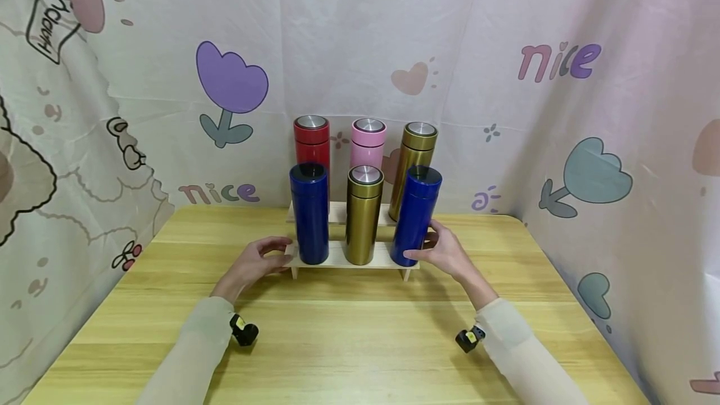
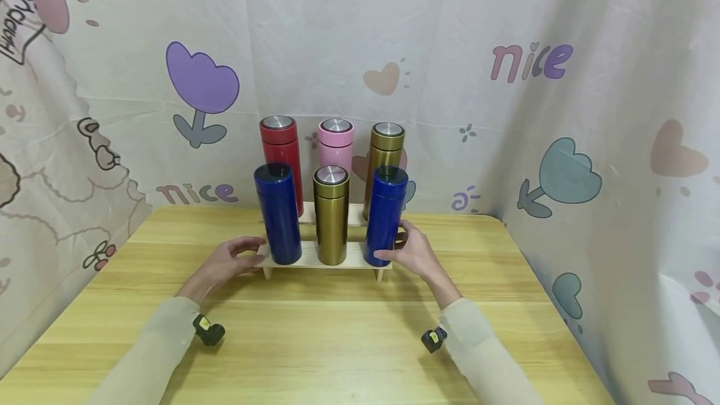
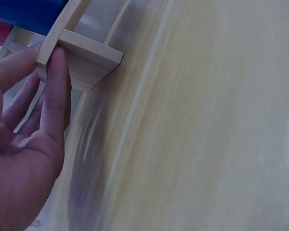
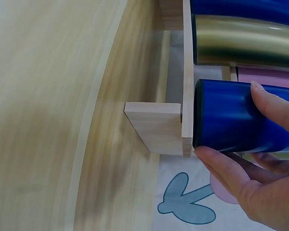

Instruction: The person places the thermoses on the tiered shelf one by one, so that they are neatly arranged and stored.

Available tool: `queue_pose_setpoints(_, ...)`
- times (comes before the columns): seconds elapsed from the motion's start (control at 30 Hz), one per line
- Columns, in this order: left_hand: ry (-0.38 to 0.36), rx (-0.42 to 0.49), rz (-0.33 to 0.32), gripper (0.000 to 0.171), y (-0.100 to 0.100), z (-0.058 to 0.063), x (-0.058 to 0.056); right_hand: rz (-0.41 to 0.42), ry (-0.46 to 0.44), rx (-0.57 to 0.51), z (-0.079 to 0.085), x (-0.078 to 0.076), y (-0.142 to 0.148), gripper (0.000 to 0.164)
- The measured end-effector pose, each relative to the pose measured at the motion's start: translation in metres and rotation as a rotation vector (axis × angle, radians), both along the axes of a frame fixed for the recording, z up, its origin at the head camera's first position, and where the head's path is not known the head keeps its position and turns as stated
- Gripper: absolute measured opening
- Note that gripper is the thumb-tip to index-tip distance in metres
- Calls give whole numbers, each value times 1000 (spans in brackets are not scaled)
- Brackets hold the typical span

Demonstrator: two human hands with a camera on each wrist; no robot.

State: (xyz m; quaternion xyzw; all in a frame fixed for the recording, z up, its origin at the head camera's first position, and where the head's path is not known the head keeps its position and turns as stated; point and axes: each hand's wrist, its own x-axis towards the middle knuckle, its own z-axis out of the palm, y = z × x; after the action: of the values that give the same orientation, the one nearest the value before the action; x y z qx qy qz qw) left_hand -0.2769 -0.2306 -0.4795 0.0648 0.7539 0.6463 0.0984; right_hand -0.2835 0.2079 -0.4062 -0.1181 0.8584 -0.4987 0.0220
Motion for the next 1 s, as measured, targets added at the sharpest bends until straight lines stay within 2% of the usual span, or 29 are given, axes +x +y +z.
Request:
queue_pose_setpoints(0.43,2,-24,-7,59,0,2,0,-2,21,16,4,2,-6,82)
queue_pose_setpoints(0.5,1,-23,-7,58,0,2,0,-3,27,18,-1,-1,-5,84)
queue_pose_setpoints(1.0,11,-15,-12,59,-1,1,0,8,41,26,-3,0,-6,82)
